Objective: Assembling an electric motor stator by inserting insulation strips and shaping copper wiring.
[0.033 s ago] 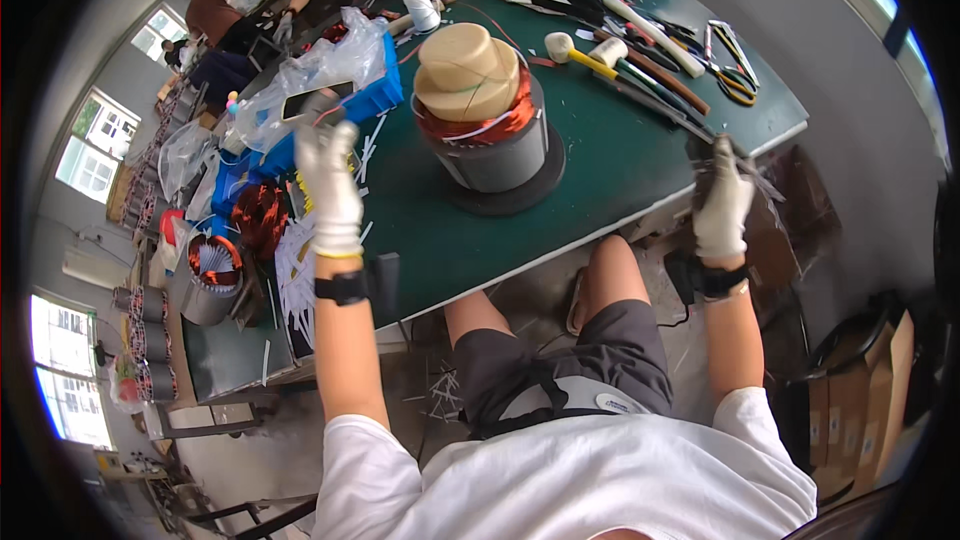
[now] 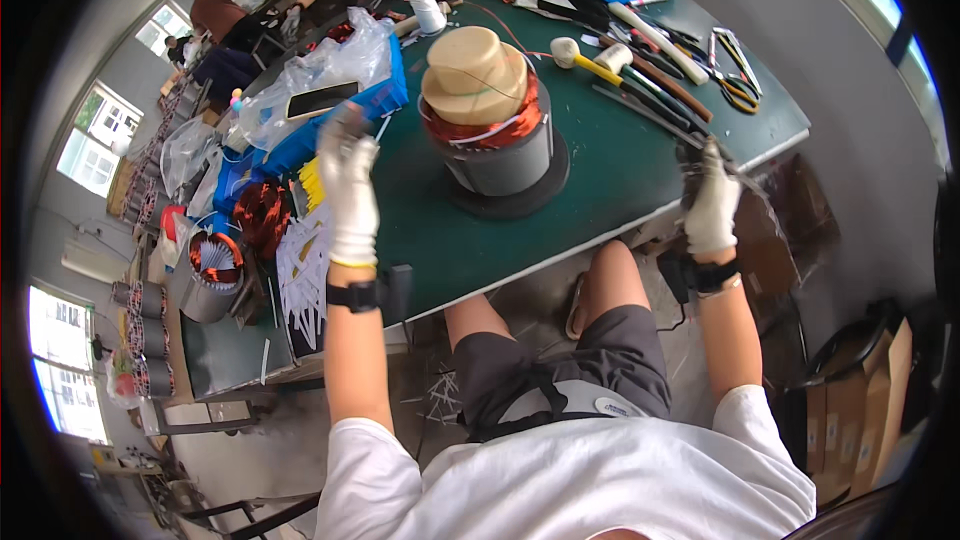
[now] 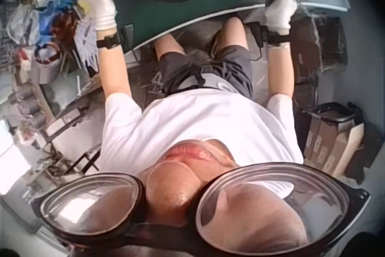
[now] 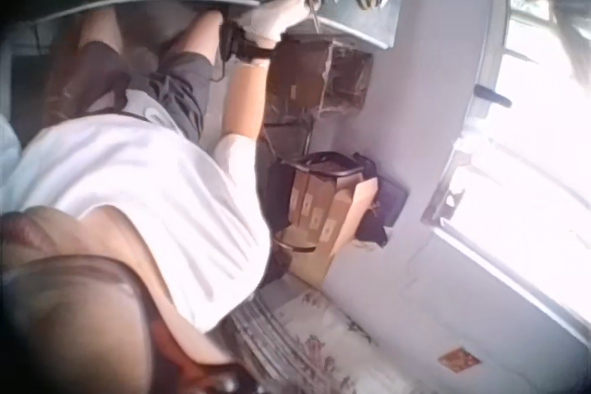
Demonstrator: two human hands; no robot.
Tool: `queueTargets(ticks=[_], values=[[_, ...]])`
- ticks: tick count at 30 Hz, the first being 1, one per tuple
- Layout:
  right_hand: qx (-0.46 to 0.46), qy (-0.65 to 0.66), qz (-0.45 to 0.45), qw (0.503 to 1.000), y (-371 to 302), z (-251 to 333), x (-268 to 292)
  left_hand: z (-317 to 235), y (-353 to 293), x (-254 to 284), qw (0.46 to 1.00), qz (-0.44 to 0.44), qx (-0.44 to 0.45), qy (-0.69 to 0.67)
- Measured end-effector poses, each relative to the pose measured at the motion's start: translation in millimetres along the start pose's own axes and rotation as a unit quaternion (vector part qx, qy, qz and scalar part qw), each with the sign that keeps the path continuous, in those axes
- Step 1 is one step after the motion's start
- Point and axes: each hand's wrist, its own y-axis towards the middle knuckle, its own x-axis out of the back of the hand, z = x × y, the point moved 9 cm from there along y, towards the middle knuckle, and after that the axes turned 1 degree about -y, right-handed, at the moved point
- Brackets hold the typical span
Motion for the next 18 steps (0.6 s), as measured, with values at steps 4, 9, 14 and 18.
queueTargets(ticks=[4,9,14,18], values=[[-0.201,0.070,-0.020,0.977,49.5,-112.3,-14.1,48.6,-49.0,-35.7,0.986,0.133,-0.033,0.098],[-0.339,-0.060,0.083,0.935,16.6,-123.5,-102.3,18.8,-51.4,-81.0,0.958,0.163,-0.119,0.203],[0.082,-0.281,0.411,0.863,-44.5,-23.0,-230.0,-4.8,7.1,-107.6,0.972,0.132,-0.149,0.125],[0.270,-0.404,0.546,0.682,-76.4,-16.6,-310.8,15.3,19.2,-100.3,0.987,0.106,-0.123,0.010]])
